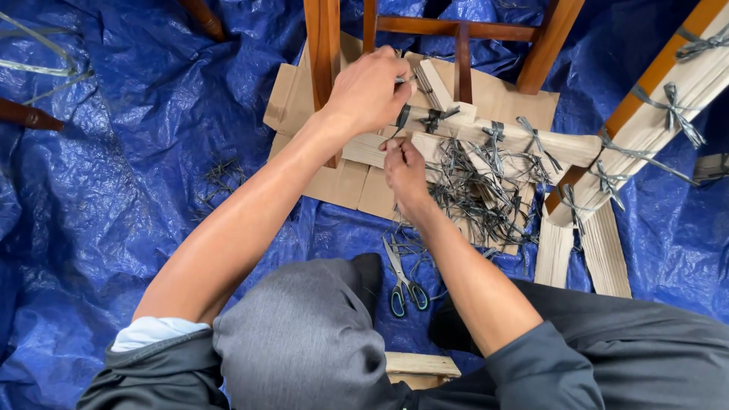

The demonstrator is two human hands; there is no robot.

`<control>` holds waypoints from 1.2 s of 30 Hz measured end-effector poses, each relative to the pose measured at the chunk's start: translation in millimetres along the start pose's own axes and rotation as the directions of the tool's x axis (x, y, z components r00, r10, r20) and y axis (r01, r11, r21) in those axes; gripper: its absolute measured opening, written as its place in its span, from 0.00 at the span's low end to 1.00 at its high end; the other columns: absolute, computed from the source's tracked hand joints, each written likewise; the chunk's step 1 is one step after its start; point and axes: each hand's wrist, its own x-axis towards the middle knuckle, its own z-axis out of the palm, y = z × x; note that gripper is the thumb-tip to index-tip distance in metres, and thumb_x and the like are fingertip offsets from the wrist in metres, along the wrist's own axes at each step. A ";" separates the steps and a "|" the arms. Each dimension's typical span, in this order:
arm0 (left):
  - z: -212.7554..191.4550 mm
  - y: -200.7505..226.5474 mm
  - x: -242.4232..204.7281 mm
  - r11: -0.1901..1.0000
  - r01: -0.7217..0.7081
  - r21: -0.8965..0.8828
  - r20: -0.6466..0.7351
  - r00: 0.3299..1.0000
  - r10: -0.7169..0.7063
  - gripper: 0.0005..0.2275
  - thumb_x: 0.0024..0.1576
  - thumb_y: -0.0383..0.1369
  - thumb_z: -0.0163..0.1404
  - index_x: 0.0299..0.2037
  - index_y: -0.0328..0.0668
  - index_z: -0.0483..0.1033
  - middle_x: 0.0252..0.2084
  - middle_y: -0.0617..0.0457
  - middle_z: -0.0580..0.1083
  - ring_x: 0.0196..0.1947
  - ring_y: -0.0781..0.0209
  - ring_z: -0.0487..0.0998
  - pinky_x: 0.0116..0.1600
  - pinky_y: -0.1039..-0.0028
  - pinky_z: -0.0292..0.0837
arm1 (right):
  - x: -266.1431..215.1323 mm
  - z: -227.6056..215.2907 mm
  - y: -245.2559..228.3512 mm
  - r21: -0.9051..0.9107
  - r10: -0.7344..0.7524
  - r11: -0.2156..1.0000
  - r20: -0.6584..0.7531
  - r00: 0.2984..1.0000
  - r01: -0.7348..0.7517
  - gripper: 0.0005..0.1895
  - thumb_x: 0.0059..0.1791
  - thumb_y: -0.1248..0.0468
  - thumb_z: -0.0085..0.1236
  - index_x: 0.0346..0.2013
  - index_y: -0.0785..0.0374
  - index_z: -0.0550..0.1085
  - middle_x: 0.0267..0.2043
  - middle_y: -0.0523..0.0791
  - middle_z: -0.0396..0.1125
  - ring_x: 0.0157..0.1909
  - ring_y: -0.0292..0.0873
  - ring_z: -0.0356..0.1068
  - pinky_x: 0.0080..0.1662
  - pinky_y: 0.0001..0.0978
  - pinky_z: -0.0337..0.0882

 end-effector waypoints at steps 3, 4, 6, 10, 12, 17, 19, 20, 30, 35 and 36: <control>8.4 -12.8 23.9 0.971 0.236 -0.035 0.206 0.953 -0.224 0.11 0.57 0.40 0.53 0.42 0.42 0.81 0.46 0.42 0.77 0.49 0.41 0.77 0.53 0.56 0.70 | 55.5 -17.4 18.2 0.102 0.086 0.991 -0.028 0.996 -0.083 0.07 0.58 0.64 0.45 0.37 0.59 0.69 0.22 0.36 0.58 0.20 0.30 0.50 0.23 0.25 0.49; 11.7 -16.0 28.5 0.971 0.238 -0.033 0.205 0.952 -0.226 0.11 0.57 0.40 0.53 0.42 0.42 0.81 0.46 0.42 0.77 0.49 0.41 0.77 0.53 0.56 0.70 | 62.8 -14.9 12.8 0.102 0.087 0.991 -0.025 0.996 -0.084 0.07 0.58 0.64 0.45 0.37 0.59 0.69 0.22 0.36 0.58 0.20 0.30 0.50 0.23 0.25 0.49; 18.1 -21.0 38.8 0.915 0.404 0.004 0.399 0.838 -0.372 0.15 0.59 0.43 0.51 0.46 0.42 0.80 0.48 0.43 0.78 0.51 0.45 0.78 0.57 0.60 0.71 | 77.7 -11.3 0.1 0.170 0.044 0.985 -0.004 0.999 -0.042 0.03 0.55 0.67 0.47 0.41 0.56 0.70 0.26 0.35 0.62 0.24 0.29 0.53 0.27 0.24 0.53; 51.8 -45.9 49.2 0.934 0.358 0.009 0.500 0.807 -0.314 0.14 0.59 0.40 0.48 0.48 0.47 0.82 0.49 0.46 0.79 0.50 0.48 0.80 0.57 0.62 0.72 | 103.6 -17.8 -11.1 0.284 -0.001 0.959 0.049 0.999 -0.013 0.03 0.54 0.64 0.50 0.42 0.54 0.72 0.29 0.34 0.64 0.28 0.29 0.58 0.30 0.23 0.58; 64.1 -59.6 45.9 0.937 0.328 -0.119 0.490 0.840 -0.231 0.13 0.58 0.41 0.50 0.46 0.47 0.83 0.45 0.47 0.80 0.47 0.52 0.81 0.54 0.64 0.74 | 101.3 -15.2 -25.0 0.386 0.007 0.922 0.061 0.998 -0.030 0.03 0.54 0.61 0.52 0.41 0.56 0.72 0.34 0.36 0.67 0.35 0.31 0.65 0.36 0.24 0.66; 46.3 -48.2 26.7 0.895 0.301 -0.328 0.326 0.926 -0.192 0.15 0.59 0.44 0.56 0.35 0.39 0.82 0.37 0.46 0.80 0.39 0.55 0.81 0.47 0.65 0.74 | 94.2 -33.6 -19.2 0.253 -0.211 0.951 0.107 0.971 0.179 0.04 0.56 0.60 0.55 0.43 0.56 0.72 0.39 0.35 0.67 0.41 0.30 0.66 0.43 0.23 0.69; 36.1 -39.5 22.0 0.896 0.266 -0.355 0.265 0.948 -0.177 0.15 0.59 0.44 0.57 0.32 0.39 0.82 0.35 0.47 0.80 0.37 0.56 0.80 0.45 0.65 0.73 | 96.7 -45.2 -5.5 0.199 -0.287 0.945 0.131 0.949 0.258 0.05 0.58 0.59 0.54 0.43 0.56 0.72 0.38 0.35 0.66 0.41 0.30 0.64 0.42 0.22 0.67; 31.7 -36.5 19.1 0.890 0.251 -0.380 0.211 0.961 -0.180 0.15 0.59 0.44 0.57 0.31 0.40 0.82 0.33 0.48 0.80 0.35 0.58 0.79 0.45 0.66 0.73 | 98.5 -50.6 5.1 0.127 -0.257 0.961 0.096 0.962 0.244 0.06 0.58 0.59 0.53 0.43 0.58 0.71 0.36 0.37 0.65 0.36 0.32 0.64 0.38 0.24 0.66; -6.8 2.6 -22.7 0.832 0.116 -0.542 -0.078 0.979 -0.187 0.14 0.57 0.40 0.61 0.32 0.34 0.80 0.23 0.52 0.75 0.23 0.68 0.69 0.30 0.69 0.67 | -46.3 -26.0 -158.6 -0.799 0.287 0.503 0.514 0.808 0.329 0.13 0.53 0.59 0.52 0.39 0.64 0.79 0.33 0.46 0.78 0.32 0.39 0.77 0.39 0.35 0.76; -27.8 4.8 -30.3 0.877 0.132 -0.462 -0.051 0.983 -0.175 0.15 0.55 0.38 0.64 0.29 0.31 0.78 0.22 0.51 0.74 0.23 0.67 0.69 0.30 0.70 0.66 | -57.9 -31.5 -215.2 -0.823 -0.290 0.112 0.509 0.810 0.557 0.09 0.55 0.63 0.55 0.42 0.66 0.78 0.38 0.52 0.74 0.42 0.53 0.73 0.46 0.46 0.71; -31.8 4.4 -29.0 0.902 0.121 -0.413 -0.020 0.990 -0.142 0.15 0.55 0.38 0.64 0.29 0.30 0.78 0.21 0.50 0.74 0.22 0.66 0.70 0.30 0.69 0.66 | -49.8 -37.5 -215.8 -0.780 -0.471 0.007 0.550 0.690 0.626 0.07 0.54 0.66 0.56 0.42 0.66 0.78 0.40 0.52 0.74 0.47 0.56 0.71 0.50 0.49 0.69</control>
